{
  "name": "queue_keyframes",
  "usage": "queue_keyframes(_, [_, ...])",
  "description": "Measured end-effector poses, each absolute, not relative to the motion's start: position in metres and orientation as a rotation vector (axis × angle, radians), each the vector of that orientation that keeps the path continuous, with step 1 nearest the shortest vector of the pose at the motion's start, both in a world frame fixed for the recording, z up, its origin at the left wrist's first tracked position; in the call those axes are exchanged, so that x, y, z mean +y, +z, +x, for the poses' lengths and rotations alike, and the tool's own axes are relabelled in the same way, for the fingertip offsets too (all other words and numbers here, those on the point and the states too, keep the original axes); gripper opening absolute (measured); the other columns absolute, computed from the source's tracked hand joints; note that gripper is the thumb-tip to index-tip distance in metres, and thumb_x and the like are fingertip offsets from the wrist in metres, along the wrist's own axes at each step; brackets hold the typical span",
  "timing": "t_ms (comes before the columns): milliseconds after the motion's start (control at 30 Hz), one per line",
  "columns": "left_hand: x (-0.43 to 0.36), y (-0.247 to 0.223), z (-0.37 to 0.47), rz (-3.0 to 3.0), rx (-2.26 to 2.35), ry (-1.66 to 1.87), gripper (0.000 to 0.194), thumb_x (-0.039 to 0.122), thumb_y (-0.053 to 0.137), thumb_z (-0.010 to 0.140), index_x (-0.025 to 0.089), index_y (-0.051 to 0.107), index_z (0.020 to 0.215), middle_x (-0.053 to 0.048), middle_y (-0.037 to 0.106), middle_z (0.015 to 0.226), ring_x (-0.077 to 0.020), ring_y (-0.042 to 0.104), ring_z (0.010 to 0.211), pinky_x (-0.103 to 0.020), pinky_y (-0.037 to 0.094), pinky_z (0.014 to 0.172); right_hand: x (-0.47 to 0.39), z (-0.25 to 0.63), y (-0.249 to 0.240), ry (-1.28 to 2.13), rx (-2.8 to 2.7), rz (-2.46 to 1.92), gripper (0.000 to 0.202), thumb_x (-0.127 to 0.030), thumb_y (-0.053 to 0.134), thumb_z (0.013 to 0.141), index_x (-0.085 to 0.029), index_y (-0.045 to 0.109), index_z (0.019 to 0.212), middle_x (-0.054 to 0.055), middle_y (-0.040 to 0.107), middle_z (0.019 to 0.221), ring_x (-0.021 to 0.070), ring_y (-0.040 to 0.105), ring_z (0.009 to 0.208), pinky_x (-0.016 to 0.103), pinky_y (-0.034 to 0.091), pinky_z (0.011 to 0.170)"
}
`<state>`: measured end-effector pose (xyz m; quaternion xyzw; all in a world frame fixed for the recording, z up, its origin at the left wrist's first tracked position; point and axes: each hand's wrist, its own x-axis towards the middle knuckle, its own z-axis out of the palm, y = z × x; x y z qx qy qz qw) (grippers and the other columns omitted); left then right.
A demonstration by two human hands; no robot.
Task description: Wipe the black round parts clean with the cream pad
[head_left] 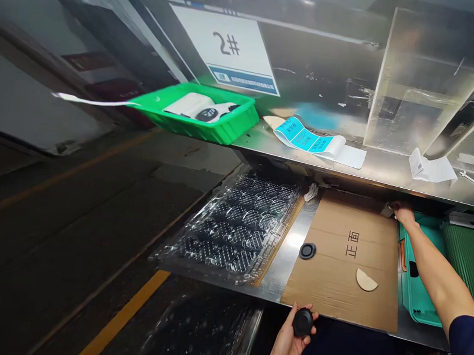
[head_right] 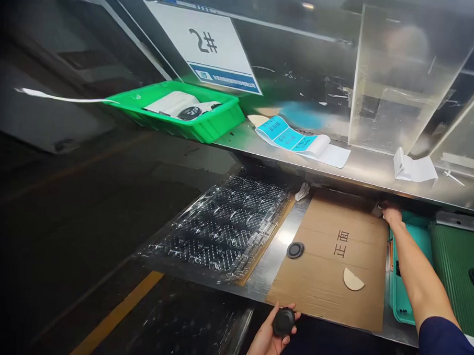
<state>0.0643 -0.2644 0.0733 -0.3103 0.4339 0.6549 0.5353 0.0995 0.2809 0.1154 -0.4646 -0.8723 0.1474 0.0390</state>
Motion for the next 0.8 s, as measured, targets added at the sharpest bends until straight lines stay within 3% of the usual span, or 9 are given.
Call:
queue_keyframes(167, [-0.25, 0.078, 0.074, -0.73, 0.972, 1.593, 0.037, 0.044, 0.044, 0.101, 0.013, 0.061, 0.11, -0.014, 0.072, 0.085, -0.0148, 0.061, 0.05, -0.02, 0.033, 0.038, 0.275, 0.096, 0.131, 0.484, -2.683, -1.391, 0.03, -0.023, 0.053, 0.094, -0.019, 0.077, 0.112, 0.015, 0.074, 0.113, 0.0271, 0.068, 0.102, 0.034, 0.049, 0.086])
queue_keyframes(267, [-0.234, 0.091, 0.075, -0.634, 0.945, 1.624, 0.039, 0.041, 0.039, 0.101, 0.01, 0.062, 0.109, -0.014, 0.071, 0.083, -0.0144, 0.06, 0.051, -0.02, 0.032, 0.038, 0.23, 0.098, 0.133, 0.57, -2.723, -1.286, 0.034, -0.031, 0.052, 0.096, -0.017, 0.073, 0.119, 0.013, 0.074, 0.113, 0.0262, 0.068, 0.1, 0.033, 0.049, 0.086])
queue_keyframes(367, [-0.22, 0.096, 0.073, -0.575, 0.913, 1.606, 0.045, 0.043, 0.034, 0.103, 0.008, 0.062, 0.107, -0.015, 0.07, 0.081, -0.015, 0.061, 0.051, -0.02, 0.035, 0.039, 0.135, 0.112, 0.127, 1.058, -2.809, -0.822, 0.036, -0.04, 0.058, 0.094, -0.019, 0.071, 0.12, 0.008, 0.076, 0.104, 0.0221, 0.069, 0.089, 0.03, 0.051, 0.079])
queue_keyframes(467, [-0.211, 0.093, 0.075, -0.571, 0.941, 1.544, 0.05, 0.044, 0.031, 0.104, 0.006, 0.063, 0.102, -0.016, 0.071, 0.077, -0.0151, 0.061, 0.048, -0.021, 0.04, 0.04, 0.03, 0.137, 0.123, 1.513, -2.871, -0.407, 0.029, -0.041, 0.055, 0.095, -0.024, 0.075, 0.106, 0.004, 0.076, 0.103, 0.0203, 0.069, 0.092, 0.028, 0.051, 0.083])
queue_keyframes(600, [-0.21, 0.087, 0.08, -0.558, 0.998, 1.448, 0.052, 0.045, 0.03, 0.104, 0.005, 0.063, 0.102, -0.016, 0.071, 0.073, -0.0161, 0.061, 0.045, -0.022, 0.042, 0.037, -0.049, 0.157, 0.114, 1.561, -2.858, -0.495, 0.025, -0.037, 0.051, 0.096, -0.022, 0.071, 0.091, 0.004, 0.074, 0.091, 0.0185, 0.067, 0.083, 0.028, 0.048, 0.078])
queue_keyframes(800, [-0.214, 0.078, 0.082, -0.459, 1.016, 1.352, 0.051, 0.043, 0.031, 0.105, 0.004, 0.063, 0.099, -0.015, 0.069, 0.067, -0.0171, 0.061, 0.042, -0.023, 0.043, 0.035, -0.068, 0.171, 0.092, 1.608, -2.862, -0.61, 0.016, -0.031, 0.05, 0.095, -0.022, 0.062, 0.087, 0.001, 0.07, 0.074, 0.0187, 0.065, 0.08, 0.027, 0.044, 0.076])
